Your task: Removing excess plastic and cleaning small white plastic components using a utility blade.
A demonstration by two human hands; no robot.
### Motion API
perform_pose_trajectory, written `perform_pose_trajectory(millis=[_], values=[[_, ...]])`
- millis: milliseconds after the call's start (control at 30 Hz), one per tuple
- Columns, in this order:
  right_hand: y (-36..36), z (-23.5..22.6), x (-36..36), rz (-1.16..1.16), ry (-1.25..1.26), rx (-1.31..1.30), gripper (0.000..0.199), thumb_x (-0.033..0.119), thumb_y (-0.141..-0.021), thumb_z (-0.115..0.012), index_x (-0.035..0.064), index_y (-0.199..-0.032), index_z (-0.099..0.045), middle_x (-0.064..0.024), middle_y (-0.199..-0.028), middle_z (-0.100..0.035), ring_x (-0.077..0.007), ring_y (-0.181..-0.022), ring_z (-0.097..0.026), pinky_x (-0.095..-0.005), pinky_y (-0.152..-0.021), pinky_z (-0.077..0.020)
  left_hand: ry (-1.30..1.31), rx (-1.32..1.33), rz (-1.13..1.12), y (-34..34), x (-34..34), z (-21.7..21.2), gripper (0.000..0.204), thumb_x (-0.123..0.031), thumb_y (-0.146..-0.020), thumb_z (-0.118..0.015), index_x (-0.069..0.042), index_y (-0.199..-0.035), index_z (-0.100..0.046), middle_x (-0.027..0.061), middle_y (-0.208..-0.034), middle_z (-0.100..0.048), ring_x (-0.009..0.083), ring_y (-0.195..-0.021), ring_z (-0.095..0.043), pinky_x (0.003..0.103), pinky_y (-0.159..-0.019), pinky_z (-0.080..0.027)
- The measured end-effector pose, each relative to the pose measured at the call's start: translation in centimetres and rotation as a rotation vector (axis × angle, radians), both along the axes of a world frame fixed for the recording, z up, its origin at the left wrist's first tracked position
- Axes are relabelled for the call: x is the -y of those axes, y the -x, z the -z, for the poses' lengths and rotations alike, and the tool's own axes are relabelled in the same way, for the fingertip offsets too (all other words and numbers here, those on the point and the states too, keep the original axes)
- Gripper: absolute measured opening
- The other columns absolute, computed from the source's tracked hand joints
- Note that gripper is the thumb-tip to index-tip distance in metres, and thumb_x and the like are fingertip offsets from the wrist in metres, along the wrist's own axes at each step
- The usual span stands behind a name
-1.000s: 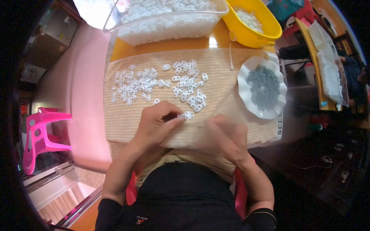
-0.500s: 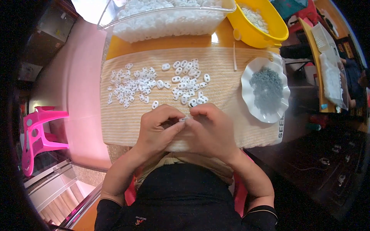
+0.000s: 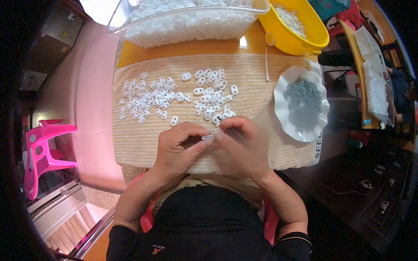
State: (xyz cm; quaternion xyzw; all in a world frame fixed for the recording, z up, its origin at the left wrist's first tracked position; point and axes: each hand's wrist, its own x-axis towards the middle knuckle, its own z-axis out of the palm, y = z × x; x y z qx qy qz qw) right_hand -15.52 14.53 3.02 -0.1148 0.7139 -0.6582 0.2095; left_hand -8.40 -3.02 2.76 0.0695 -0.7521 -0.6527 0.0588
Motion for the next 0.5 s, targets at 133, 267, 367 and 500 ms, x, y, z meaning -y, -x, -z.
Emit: perform_pose_trajectory(millis=[133,267,367,500], values=[[0.07,-0.23,-0.05,-0.083,-0.008,-0.081,0.017,-0.002,-0.086,-0.072,-0.0002,-0.101,-0.066,-0.0038,-0.094,-0.068,-0.0080,-0.084,-0.063,-0.0224,-0.077,-0.0506,0.017,0.013,0.003,-0.18,-0.16,-0.23,0.014,0.000,-0.082,-0.075,0.001,-0.096,-0.071,0.0079,-0.090,-0.071,0.0116,-0.082,-0.067,0.025,-0.072,-0.054],[-0.13,-0.83,0.08,-0.079,-0.012,-0.011,0.016,-0.002,-0.086,-0.073,-0.0006,-0.100,-0.067,-0.0047,-0.094,-0.069,-0.0086,-0.086,-0.064,-0.0224,-0.077,-0.0507,-0.011,0.066,-0.010,-0.43,-0.20,-0.49,0.013,0.000,-0.082,-0.075,0.000,-0.094,-0.069,0.0065,-0.085,-0.072,0.0100,-0.078,-0.068,0.024,-0.069,-0.054],[0.00,-1.01,-0.24,-0.132,-0.062,-0.050,0.016,-0.001,-0.086,-0.073,-0.0010,-0.101,-0.067,-0.0052,-0.094,-0.070,-0.0086,-0.087,-0.064,-0.0222,-0.078,-0.0507,-0.004,0.059,0.005,-0.62,-0.09,-0.45,0.013,-0.001,-0.082,-0.075,0.000,-0.092,-0.068,0.0066,-0.084,-0.072,0.0093,-0.077,-0.068,0.024,-0.069,-0.054],[0.14,-0.80,-0.52,-0.217,-0.086,-0.156,0.013,-0.001,-0.087,-0.071,-0.0011,-0.100,-0.066,-0.0050,-0.093,-0.069,-0.0080,-0.085,-0.063,-0.0225,-0.076,-0.0502,0.081,0.042,0.056,-0.74,0.05,-0.70,0.014,-0.002,-0.083,-0.076,-0.001,-0.093,-0.067,0.0063,-0.084,-0.072,0.0079,-0.077,-0.067,0.024,-0.069,-0.054]])
